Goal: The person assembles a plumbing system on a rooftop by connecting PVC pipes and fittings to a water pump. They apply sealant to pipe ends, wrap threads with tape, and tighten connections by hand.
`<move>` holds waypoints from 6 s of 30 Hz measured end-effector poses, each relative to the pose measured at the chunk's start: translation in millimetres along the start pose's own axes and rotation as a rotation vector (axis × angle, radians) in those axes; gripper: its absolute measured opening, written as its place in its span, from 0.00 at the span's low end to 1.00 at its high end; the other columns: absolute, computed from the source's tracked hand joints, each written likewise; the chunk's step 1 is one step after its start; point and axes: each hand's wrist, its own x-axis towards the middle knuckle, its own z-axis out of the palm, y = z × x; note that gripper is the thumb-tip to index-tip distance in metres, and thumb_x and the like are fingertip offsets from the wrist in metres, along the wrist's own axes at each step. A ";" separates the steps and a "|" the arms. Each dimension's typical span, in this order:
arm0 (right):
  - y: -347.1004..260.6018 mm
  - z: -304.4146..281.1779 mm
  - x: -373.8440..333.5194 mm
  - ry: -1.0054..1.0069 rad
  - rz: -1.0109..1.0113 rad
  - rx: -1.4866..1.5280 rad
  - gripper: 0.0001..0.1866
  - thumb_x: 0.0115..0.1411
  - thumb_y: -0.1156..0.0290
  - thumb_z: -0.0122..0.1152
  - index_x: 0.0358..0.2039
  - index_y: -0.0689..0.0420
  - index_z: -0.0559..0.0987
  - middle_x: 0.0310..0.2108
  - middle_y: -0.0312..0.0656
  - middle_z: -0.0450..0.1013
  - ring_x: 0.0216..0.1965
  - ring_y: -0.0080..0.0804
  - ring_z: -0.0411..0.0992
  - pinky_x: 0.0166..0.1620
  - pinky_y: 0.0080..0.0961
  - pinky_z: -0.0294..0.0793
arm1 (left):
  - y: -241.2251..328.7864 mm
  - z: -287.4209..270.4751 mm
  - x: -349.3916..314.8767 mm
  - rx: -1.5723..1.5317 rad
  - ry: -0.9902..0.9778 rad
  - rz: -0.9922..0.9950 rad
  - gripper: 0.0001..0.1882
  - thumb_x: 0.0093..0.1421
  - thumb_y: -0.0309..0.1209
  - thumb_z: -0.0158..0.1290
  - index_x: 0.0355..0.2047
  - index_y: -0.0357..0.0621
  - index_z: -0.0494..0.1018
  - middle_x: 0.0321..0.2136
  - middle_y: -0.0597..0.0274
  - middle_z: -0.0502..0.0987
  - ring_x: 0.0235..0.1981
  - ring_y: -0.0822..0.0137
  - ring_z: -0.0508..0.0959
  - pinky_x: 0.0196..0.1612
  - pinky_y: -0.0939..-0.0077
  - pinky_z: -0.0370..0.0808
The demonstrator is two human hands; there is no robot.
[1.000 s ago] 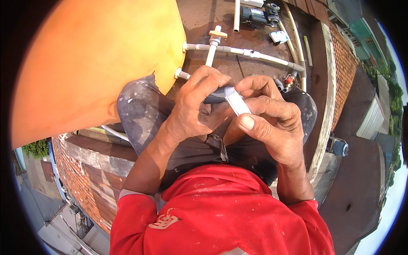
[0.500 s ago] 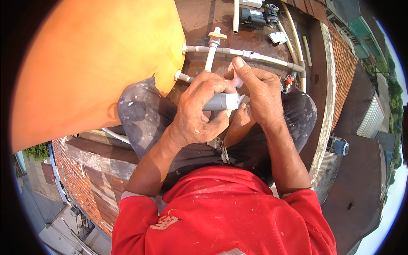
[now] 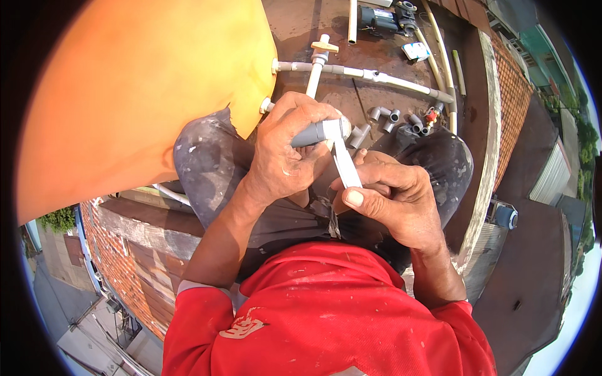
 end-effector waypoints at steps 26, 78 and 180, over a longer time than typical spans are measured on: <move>36.5 4.5 29.5 0.136 0.109 -0.177 0.15 0.70 0.64 0.70 0.48 0.64 0.85 0.33 0.35 0.80 0.34 0.22 0.73 0.40 0.25 0.74 | -3.6 -1.4 -3.0 -0.102 0.115 -0.133 0.20 0.54 0.15 0.57 0.49 0.33 0.78 0.46 0.53 0.77 0.48 0.63 0.80 0.53 0.69 0.79; -17.2 -1.8 87.3 0.298 -0.061 -0.035 0.23 0.73 0.53 0.69 0.40 0.64 0.91 0.30 0.38 0.83 0.34 0.22 0.77 0.40 0.24 0.78 | 10.8 10.9 -4.1 -0.184 0.027 -0.110 0.25 0.55 0.19 0.60 0.55 0.37 0.70 0.48 0.57 0.75 0.50 0.68 0.77 0.57 0.68 0.75; -6.0 -8.7 88.8 0.347 0.046 0.162 0.21 0.71 0.57 0.71 0.44 0.66 0.90 0.38 0.42 0.85 0.43 0.28 0.81 0.51 0.29 0.80 | 7.1 22.0 -3.6 -0.255 -0.022 -0.155 0.34 0.60 0.16 0.61 0.63 0.41 0.59 0.48 0.55 0.76 0.44 0.73 0.77 0.42 0.77 0.76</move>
